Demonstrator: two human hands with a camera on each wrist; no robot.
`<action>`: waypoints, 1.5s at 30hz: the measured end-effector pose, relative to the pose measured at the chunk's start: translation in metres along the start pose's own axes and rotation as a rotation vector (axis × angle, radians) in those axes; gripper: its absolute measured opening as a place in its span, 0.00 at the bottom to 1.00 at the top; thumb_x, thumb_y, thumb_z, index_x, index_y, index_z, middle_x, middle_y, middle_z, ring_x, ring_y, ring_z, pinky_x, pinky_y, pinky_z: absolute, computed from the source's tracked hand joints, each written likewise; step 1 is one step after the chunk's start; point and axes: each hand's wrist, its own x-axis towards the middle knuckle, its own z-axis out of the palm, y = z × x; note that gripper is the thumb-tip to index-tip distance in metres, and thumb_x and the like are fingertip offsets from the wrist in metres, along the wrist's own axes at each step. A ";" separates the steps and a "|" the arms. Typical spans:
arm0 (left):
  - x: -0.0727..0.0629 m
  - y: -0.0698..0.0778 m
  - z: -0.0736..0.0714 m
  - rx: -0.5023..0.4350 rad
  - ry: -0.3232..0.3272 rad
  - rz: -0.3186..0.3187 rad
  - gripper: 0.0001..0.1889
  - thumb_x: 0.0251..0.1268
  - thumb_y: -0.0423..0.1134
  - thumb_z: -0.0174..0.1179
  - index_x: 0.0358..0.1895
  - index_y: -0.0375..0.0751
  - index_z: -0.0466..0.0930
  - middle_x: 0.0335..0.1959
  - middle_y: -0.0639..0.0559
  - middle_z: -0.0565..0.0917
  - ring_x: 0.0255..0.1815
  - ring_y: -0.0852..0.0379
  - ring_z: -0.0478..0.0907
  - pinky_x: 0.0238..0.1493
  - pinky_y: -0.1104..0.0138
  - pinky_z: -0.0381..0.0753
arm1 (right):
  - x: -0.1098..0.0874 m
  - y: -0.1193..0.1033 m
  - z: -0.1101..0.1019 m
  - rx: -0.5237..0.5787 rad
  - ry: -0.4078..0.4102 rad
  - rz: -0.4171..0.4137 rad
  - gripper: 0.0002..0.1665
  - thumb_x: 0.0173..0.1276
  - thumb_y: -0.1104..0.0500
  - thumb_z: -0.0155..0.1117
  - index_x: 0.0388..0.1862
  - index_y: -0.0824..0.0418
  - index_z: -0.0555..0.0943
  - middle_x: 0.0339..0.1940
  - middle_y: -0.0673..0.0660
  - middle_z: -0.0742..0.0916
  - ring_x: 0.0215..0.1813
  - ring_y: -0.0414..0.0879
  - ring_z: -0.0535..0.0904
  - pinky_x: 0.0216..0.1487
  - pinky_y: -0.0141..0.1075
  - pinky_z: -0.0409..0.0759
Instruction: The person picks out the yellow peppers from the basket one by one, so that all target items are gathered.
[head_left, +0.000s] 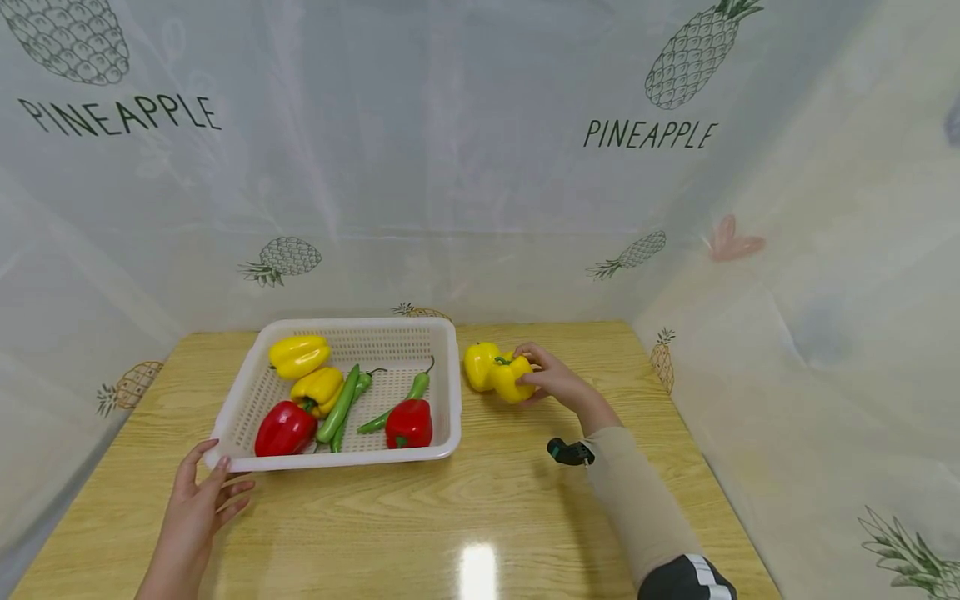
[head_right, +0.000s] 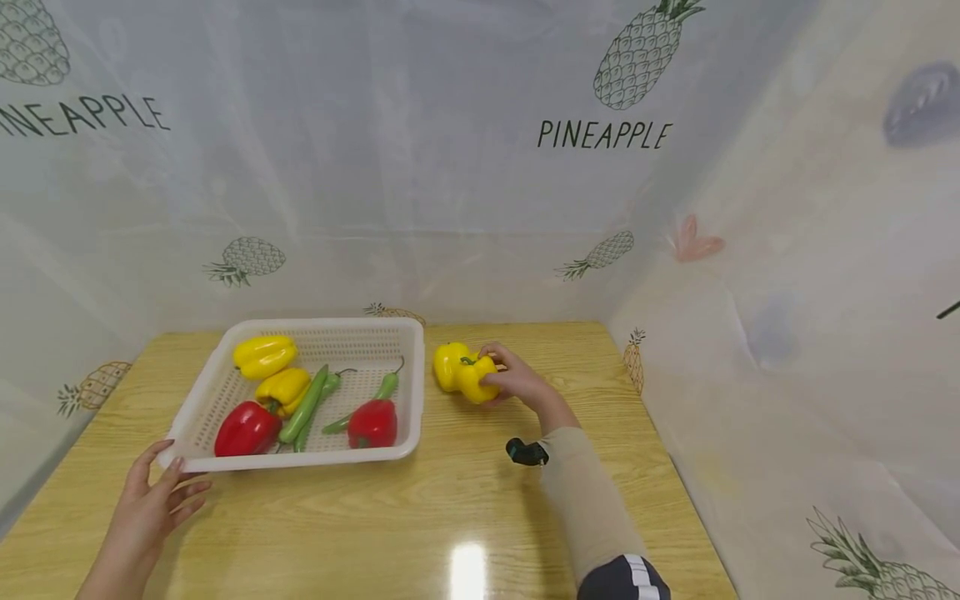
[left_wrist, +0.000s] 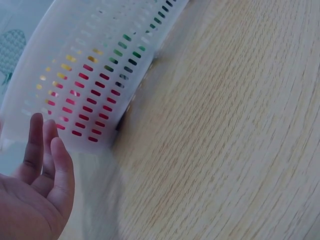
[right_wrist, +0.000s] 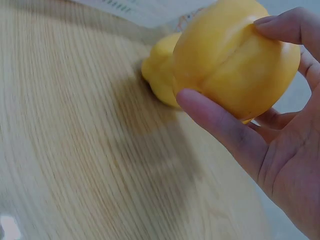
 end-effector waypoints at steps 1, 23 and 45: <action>0.000 0.000 0.000 -0.001 -0.001 0.002 0.16 0.75 0.46 0.50 0.58 0.73 0.59 0.33 0.60 0.86 0.31 0.60 0.85 0.31 0.69 0.84 | 0.000 0.002 -0.002 -0.001 0.001 0.001 0.24 0.66 0.68 0.60 0.58 0.56 0.66 0.64 0.65 0.68 0.51 0.60 0.77 0.45 0.63 0.78; 0.002 -0.001 0.002 -0.017 -0.021 0.053 0.17 0.74 0.46 0.52 0.58 0.70 0.61 0.33 0.59 0.85 0.30 0.60 0.84 0.31 0.68 0.84 | -0.001 0.034 -0.014 0.059 0.112 0.092 0.26 0.68 0.65 0.56 0.63 0.59 0.60 0.60 0.68 0.68 0.50 0.61 0.75 0.47 0.62 0.78; 0.001 -0.002 0.000 -0.012 -0.005 0.024 0.16 0.75 0.46 0.50 0.57 0.72 0.60 0.33 0.61 0.85 0.30 0.60 0.84 0.31 0.68 0.84 | 0.003 0.034 -0.012 -0.161 0.240 0.136 0.48 0.59 0.62 0.75 0.73 0.56 0.57 0.71 0.70 0.61 0.63 0.65 0.68 0.54 0.51 0.79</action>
